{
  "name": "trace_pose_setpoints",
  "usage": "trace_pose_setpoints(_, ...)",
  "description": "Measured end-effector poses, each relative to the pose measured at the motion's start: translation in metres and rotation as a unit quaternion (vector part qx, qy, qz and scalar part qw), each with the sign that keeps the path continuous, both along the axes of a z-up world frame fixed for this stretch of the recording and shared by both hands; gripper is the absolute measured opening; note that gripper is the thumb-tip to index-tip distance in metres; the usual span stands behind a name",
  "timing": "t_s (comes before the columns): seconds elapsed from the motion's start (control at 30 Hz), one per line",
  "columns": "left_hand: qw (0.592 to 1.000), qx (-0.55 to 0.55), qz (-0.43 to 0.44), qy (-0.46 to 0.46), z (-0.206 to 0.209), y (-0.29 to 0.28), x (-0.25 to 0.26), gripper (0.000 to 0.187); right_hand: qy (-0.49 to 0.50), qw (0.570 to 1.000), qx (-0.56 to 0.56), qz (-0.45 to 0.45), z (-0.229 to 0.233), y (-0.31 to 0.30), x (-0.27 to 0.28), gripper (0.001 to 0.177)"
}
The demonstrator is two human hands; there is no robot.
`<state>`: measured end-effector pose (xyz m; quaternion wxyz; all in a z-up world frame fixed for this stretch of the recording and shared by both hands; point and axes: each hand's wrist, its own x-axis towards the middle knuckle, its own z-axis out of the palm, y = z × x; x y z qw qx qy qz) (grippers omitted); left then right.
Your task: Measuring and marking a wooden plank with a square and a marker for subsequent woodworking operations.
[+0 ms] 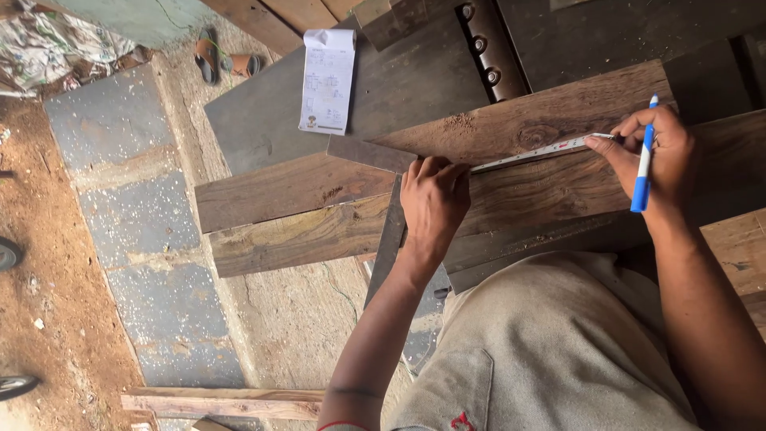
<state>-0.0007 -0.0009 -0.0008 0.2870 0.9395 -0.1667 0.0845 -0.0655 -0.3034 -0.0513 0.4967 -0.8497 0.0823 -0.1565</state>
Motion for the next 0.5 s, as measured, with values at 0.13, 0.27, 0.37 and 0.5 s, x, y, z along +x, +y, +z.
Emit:
trace_pose_setpoints(0.13,1.0,0.012,0.003,0.011,-0.001,-0.001,0.006,0.008,0.012,1.0,-0.009,-0.006,0.0,0.001,-0.002,0.034)
trace_pose_setpoints(0.27,0.999,0.023,0.002,0.044,0.001,-0.001,0.01,0.009,-0.018,1.0,-0.014,0.012,-0.001,0.0,-0.003,0.033)
trace_pose_setpoints(0.37,0.998,0.03,0.002,0.051,0.001,-0.001,0.012,0.01,-0.027,0.999,0.004,0.024,-0.003,-0.001,-0.004,0.032)
trace_pose_setpoints(0.5,0.998,0.036,-0.002,0.059,-0.001,-0.001,0.013,0.01,-0.034,0.999,0.003,0.025,-0.005,-0.002,-0.004,0.031)
